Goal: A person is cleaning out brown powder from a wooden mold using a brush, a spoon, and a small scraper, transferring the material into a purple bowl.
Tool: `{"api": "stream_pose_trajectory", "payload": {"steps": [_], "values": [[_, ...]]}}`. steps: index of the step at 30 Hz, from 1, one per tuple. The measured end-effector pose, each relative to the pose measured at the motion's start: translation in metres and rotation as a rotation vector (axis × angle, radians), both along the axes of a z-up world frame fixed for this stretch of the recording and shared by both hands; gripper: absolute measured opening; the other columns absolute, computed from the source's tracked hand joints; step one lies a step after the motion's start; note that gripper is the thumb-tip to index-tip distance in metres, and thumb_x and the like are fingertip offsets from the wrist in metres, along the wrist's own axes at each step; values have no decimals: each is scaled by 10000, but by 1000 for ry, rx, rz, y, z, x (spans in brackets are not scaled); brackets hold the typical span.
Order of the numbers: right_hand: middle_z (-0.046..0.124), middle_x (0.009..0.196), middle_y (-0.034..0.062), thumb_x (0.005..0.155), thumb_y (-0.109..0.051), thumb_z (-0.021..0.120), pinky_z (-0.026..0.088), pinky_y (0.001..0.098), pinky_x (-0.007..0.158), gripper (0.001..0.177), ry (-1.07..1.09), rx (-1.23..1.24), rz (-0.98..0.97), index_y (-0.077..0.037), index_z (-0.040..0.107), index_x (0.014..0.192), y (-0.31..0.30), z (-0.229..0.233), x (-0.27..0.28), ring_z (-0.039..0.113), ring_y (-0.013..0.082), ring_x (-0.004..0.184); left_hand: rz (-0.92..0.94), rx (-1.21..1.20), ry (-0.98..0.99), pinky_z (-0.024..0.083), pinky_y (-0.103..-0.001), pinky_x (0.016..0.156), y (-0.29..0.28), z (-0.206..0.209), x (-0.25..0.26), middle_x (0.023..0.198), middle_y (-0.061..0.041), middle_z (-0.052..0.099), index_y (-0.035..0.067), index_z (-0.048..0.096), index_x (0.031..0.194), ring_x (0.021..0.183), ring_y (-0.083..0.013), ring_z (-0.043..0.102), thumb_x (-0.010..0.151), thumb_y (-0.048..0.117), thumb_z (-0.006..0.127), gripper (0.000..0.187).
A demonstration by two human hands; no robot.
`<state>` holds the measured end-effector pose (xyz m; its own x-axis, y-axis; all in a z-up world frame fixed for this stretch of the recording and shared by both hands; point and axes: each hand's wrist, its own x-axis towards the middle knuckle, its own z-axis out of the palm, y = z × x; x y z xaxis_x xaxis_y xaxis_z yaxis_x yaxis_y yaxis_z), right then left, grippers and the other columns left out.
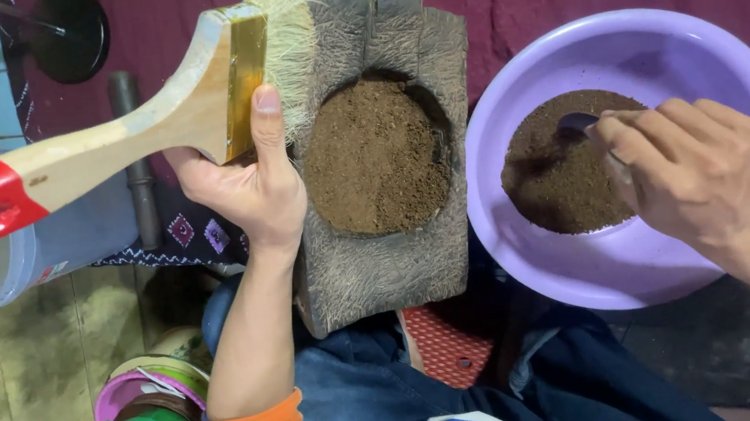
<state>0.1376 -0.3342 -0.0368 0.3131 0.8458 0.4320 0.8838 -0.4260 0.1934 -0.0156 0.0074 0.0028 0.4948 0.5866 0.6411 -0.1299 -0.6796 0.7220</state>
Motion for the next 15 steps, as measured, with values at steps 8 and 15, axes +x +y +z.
{"api": "stream_pose_trajectory", "payload": {"steps": [8,15], "values": [[697,873,179,1039,213,838,413,337,589,175,558,414,134,115,750,1154,29,17,4,548,232,657,34,-9,12,576,-316,855,-5,9,2,1113,-157,636,-29,476,1242,922,-240,682,1026,139,705,357],[651,762,107,1004,114,729,328,197,445,167,1144,590,169,108,652,1152,87,25,-14,463,96,515,8,-60,-16,602,-304,861,-4,6,4,1117,-143,660,-10,485,1239,932,-229,710,1020,137,711,347]]}}
